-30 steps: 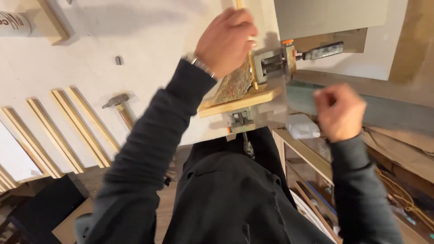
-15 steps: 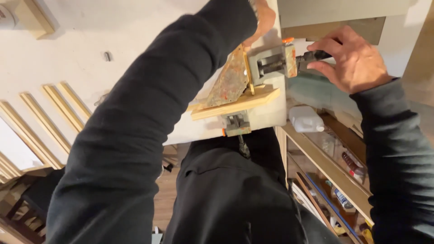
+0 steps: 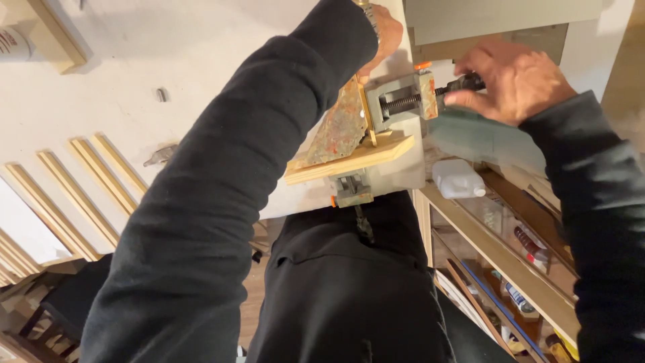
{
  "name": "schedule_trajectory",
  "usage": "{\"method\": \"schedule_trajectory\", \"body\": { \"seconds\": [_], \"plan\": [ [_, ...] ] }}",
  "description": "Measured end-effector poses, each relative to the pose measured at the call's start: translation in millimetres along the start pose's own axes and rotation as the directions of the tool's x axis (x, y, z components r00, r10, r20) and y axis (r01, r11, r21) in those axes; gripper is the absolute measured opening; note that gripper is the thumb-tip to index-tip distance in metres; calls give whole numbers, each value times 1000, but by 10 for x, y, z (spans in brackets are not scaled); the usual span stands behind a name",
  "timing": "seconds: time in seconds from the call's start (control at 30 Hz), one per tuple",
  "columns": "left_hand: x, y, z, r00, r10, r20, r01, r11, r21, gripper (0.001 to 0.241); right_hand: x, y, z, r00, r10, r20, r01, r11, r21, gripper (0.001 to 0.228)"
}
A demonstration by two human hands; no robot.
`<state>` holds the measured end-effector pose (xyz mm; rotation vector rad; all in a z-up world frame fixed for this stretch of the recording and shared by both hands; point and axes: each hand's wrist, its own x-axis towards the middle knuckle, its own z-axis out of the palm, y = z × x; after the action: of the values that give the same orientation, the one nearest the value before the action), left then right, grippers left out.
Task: Assembling a wooden picture frame using glue, corner clamps, and a hammer.
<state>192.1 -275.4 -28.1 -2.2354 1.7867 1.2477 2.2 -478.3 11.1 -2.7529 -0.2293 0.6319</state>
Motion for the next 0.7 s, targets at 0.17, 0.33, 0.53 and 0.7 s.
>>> {"method": "schedule_trajectory", "body": {
  "seconds": [0.17, 0.33, 0.53, 0.7],
  "plan": [
    [-3, -41, 96, 997, -52, 51, 54, 998, -40, 13, 18, 304, 341, 988, -139, -72, 141, 990, 20, 47],
    [63, -58, 55, 991, -65, 114, 62, 998, 25, 18, 61, 128, 48, 992, 52, 117, -58, 997, 50, 45],
    [-46, -5, -41, 986, -53, 157, 51, 999, 14, 29, 8, 255, 198, 932, -275, -237, 254, 960, -116, 31],
    [-276, 19, -166, 974, -56, 218, 53, 998, 22, 46, -22, 34, 32, 990, -79, -114, 77, 997, -25, 40]
  ]
}}
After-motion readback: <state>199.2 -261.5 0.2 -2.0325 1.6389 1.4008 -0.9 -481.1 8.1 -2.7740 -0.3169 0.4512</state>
